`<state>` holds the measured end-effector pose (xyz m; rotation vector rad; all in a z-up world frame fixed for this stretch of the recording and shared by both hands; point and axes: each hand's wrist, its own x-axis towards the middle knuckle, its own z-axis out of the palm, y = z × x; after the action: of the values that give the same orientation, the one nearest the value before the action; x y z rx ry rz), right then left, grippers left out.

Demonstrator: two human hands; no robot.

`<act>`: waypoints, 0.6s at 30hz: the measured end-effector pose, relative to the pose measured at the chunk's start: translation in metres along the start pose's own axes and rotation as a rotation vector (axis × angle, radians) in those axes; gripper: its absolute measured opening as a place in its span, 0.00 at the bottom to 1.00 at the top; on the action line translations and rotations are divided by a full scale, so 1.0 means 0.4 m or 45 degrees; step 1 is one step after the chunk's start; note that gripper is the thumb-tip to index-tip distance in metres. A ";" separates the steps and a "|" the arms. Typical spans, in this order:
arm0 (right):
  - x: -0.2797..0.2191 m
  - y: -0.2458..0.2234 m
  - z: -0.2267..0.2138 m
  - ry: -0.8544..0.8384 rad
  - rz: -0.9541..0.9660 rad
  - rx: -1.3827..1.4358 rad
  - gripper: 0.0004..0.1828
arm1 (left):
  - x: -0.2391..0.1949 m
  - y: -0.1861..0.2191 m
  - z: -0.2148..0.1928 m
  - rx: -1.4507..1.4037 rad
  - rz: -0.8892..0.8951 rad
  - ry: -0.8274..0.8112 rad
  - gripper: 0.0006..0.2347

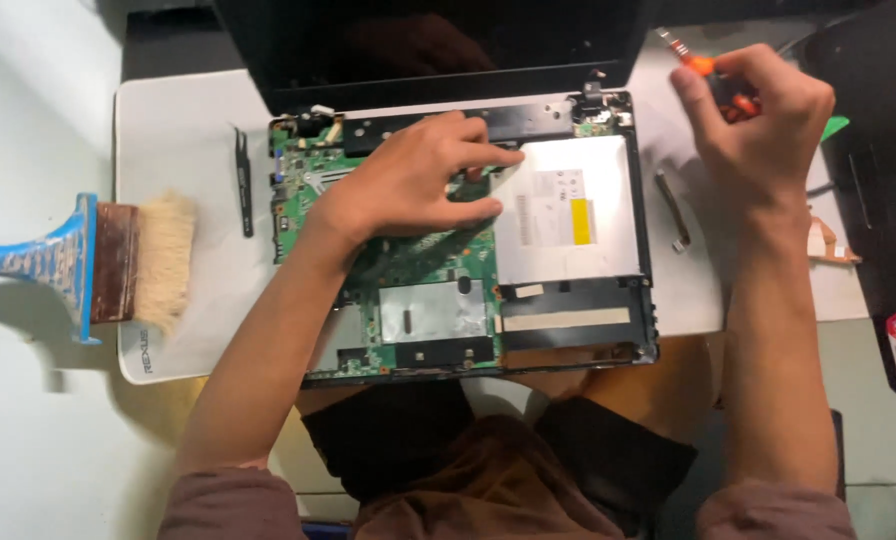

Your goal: The person removes screws from a laptop's internal components using a screwdriver, then detaches a ribbon cable and reattaches it. They continue to unscrew and reposition parts within the open laptop chassis.

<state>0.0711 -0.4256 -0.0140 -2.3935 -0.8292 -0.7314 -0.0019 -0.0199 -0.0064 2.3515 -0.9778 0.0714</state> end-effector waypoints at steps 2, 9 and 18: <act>-0.004 -0.001 0.014 0.026 0.033 0.038 0.13 | -0.005 0.004 0.003 0.075 -0.021 -0.048 0.22; 0.013 -0.040 -0.011 0.018 0.110 0.101 0.12 | -0.026 0.200 -0.008 0.595 -0.221 -0.172 0.27; -0.018 -0.018 0.018 -0.136 0.000 -0.286 0.09 | -0.127 0.353 0.088 0.501 -0.301 -0.139 0.36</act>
<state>0.0638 -0.4190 -0.0217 -2.6523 -0.8273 -0.7362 -0.1387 -0.0857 0.0213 2.8440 -0.7832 0.0460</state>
